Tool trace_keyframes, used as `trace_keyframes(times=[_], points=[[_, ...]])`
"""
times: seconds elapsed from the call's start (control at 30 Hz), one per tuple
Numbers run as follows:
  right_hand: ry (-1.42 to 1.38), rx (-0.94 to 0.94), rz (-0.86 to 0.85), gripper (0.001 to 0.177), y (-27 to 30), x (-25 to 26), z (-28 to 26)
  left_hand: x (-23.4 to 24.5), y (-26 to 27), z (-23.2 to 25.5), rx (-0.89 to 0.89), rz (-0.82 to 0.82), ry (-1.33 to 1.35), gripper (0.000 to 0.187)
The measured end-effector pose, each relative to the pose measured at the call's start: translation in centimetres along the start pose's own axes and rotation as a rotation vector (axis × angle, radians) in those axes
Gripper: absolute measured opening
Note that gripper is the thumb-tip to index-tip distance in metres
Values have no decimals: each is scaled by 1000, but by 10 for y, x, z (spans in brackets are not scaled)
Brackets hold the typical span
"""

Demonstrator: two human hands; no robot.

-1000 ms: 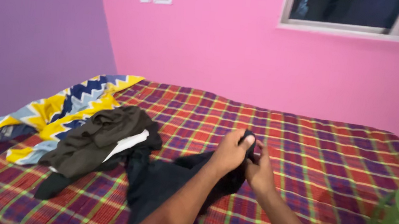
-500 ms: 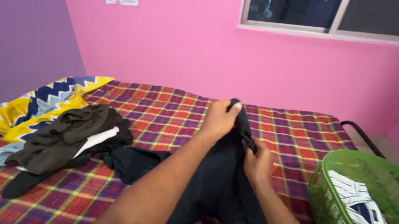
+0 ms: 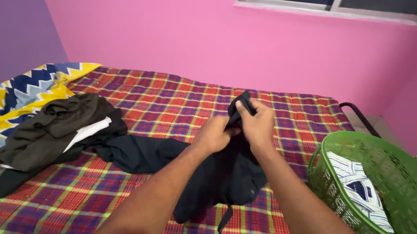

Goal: The person folds a striped shirt and places it in a green basket, then flattens and folds a pair of dark trousers on a bed.

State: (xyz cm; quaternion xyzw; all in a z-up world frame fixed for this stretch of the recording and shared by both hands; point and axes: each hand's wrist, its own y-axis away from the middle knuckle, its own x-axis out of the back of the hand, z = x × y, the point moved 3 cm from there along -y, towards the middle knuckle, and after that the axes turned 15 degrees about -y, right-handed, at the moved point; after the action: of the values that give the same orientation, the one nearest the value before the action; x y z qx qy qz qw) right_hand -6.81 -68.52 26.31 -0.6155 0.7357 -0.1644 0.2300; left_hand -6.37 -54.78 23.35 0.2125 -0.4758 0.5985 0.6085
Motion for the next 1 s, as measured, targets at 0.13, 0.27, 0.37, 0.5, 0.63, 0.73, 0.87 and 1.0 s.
trace_keyframes(times=[0.13, 0.27, 0.37, 0.5, 0.63, 0.73, 0.87, 1.0], points=[[-230, 76, -107, 44, 1, 4, -6, 16, -19, 8, -50, 245, 98, 31], [55, 51, -107, 67, 12, 24, 12, 29, -59, 10, 7, 340, 235, 48], [89, 3, -67, 95, 7, 31, 29, 52, -72, 12, -11, 461, 303, 55], [-314, -512, 7, 107, 2, 40, 44, 69, -68, 15, -40, 297, 1076, 39], [-547, -746, -32, 108, 13, 44, 45, 68, -55, 5, 171, 155, 1272, 45], [-617, -914, -27, 97, 23, 42, 58, 58, -48, -7, 226, 144, 1279, 47], [-587, -715, 127, 70, 25, 39, 81, 42, -55, -35, 190, 263, 1192, 45], [-221, -134, 275, 41, 13, 48, 70, 17, -56, -82, 475, 279, 938, 49]])
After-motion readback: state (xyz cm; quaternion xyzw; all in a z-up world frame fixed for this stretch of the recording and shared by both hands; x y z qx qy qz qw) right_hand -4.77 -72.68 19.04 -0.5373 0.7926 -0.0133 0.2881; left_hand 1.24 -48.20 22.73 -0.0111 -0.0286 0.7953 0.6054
